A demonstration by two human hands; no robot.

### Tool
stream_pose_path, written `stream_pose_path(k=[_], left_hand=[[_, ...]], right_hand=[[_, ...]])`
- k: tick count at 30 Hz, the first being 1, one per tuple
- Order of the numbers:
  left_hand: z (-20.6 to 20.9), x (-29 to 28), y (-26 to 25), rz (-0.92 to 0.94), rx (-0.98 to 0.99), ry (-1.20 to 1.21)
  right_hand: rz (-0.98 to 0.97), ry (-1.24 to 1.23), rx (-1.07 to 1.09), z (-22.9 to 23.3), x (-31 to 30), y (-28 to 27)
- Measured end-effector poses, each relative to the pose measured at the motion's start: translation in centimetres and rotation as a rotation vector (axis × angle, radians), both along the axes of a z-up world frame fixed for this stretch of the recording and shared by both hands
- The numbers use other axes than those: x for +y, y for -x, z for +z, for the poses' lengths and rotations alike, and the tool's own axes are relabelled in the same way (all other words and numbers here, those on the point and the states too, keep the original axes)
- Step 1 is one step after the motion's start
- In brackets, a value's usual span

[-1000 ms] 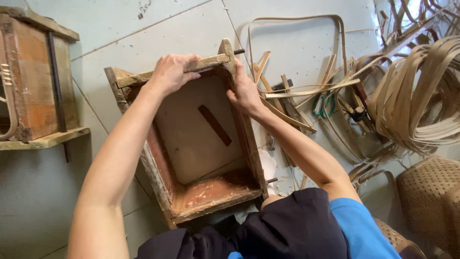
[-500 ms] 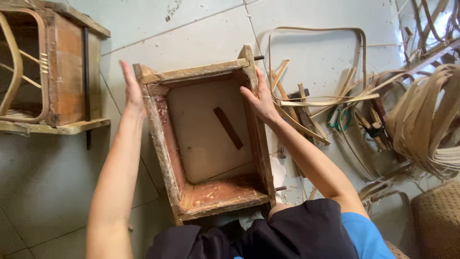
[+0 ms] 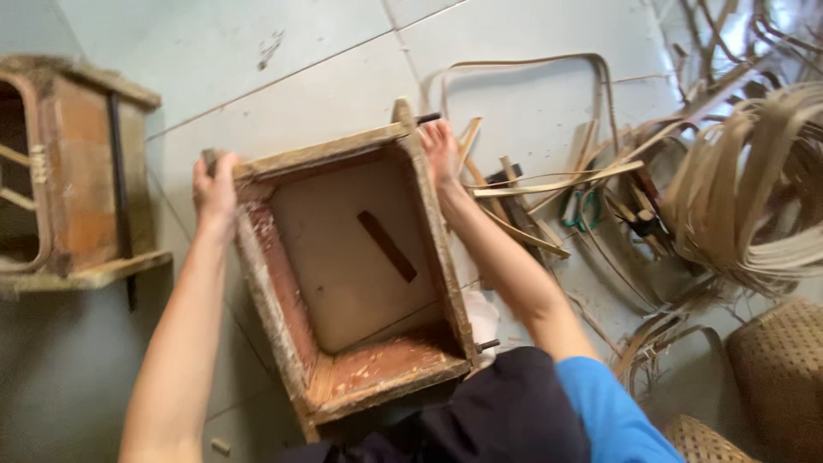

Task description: The person assembles a rectangular basket by fitting a flexible rattan frame into a wooden mold. They adjust the frame to align with the mold edges, then use scissors to trim excess rattan material.

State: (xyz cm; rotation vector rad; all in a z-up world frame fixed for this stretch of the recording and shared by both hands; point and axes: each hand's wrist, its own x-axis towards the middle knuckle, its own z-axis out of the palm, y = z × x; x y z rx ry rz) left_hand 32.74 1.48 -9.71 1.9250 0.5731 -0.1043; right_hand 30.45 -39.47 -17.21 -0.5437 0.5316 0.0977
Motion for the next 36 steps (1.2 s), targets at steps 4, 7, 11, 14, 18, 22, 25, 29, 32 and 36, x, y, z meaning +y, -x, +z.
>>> stream_pose_path(k=[4, 7, 11, 14, 18, 22, 25, 29, 32, 36], left_hand=[[1.5, -0.4, 0.7, 0.018, 0.085, -0.175], [2.9, -0.8, 0.3, 0.022, 0.099, -0.234], [3.5, -1.1, 0.6, -0.011, 0.177, -0.213], [4.0, -1.0, 0.0, -0.024, 0.096, -0.229], [4.2, -1.2, 0.8, -0.017, 0.139, -0.186], [4.5, -1.3, 0.1, -0.018, 0.114, -0.141], [3.8, -0.8, 0.4, -0.035, 0.099, -0.071], [2.5, -0.1, 0.1, -0.032, 0.109, -0.024], [1.7, 0.5, 0.3, -0.04, 0.099, 0.039], [1.4, 0.7, -0.2, -0.036, 0.104, 0.056]], right_hand=[[-0.185, 0.016, 0.165, -4.4, 0.1, 0.1], [-0.119, 0.108, 0.143, -4.9, 0.3, -0.5], [-0.119, -0.065, 0.132, -5.5, 0.1, 0.6], [-0.145, -0.056, 0.139, -6.2, 0.3, -1.0], [-0.142, -0.024, 0.118, -7.0, 0.5, 0.4], [-0.1, 0.126, 0.141, -5.1, 0.6, -0.5], [-0.142, -0.073, 0.213, -3.2, 1.1, -0.1], [-0.088, 0.216, 0.153, -1.2, 1.0, -0.4], [-0.101, 0.098, 0.147, -1.3, 0.9, 0.4], [-0.1, 0.142, 0.154, -3.0, 0.8, -0.2]])
